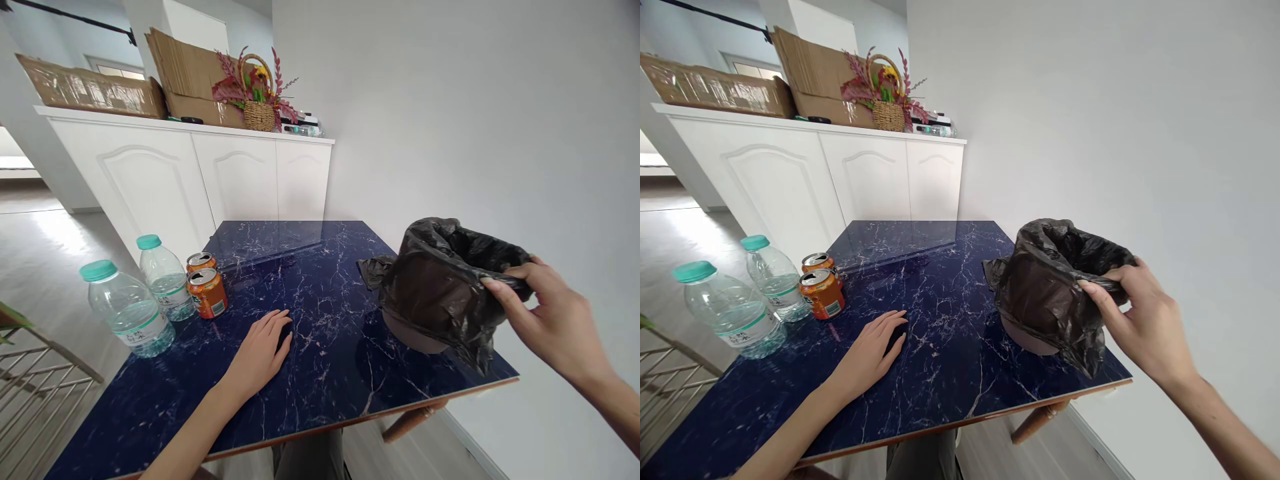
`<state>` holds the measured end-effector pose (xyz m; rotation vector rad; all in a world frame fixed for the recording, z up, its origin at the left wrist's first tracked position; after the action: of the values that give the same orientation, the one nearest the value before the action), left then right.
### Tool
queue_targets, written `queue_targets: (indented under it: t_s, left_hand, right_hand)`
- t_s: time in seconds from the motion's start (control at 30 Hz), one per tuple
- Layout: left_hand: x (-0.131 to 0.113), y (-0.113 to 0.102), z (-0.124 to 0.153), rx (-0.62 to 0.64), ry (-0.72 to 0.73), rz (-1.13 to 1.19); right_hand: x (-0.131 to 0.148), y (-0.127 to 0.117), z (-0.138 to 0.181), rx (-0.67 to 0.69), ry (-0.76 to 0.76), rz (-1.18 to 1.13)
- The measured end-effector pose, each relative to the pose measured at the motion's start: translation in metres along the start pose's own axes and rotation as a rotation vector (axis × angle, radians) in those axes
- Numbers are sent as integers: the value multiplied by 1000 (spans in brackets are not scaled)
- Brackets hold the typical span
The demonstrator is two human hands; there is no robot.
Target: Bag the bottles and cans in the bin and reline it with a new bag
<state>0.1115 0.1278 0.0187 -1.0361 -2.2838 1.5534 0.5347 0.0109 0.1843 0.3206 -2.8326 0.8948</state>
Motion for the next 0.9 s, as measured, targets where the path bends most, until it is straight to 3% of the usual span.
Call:
queue_targets:
  t_s: [0.53,0.73,0.9]
  left_hand:
    - [1,-2,1,-27,-11,-45]
    - [15,-6,6,-151,-135,-113]
    - [16,-3,6,-136,-148,-122]
  right_hand:
    - [138,67,-27,89,-177,-408]
    - [171,81,-31,106,-253,-476]
    - [184,87,-35,81,-288,-516]
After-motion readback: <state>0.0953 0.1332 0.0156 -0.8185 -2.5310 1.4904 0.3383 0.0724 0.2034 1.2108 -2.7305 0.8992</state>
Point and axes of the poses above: each hand's wrist, its own z-axis away from the middle knuckle, its own y-axis out of the palm, x = y × z, the point moved 8 cm from there along -z, towards the middle knuckle, and after that the axes turned 2 degrees about -z, right-handed, at the moved point
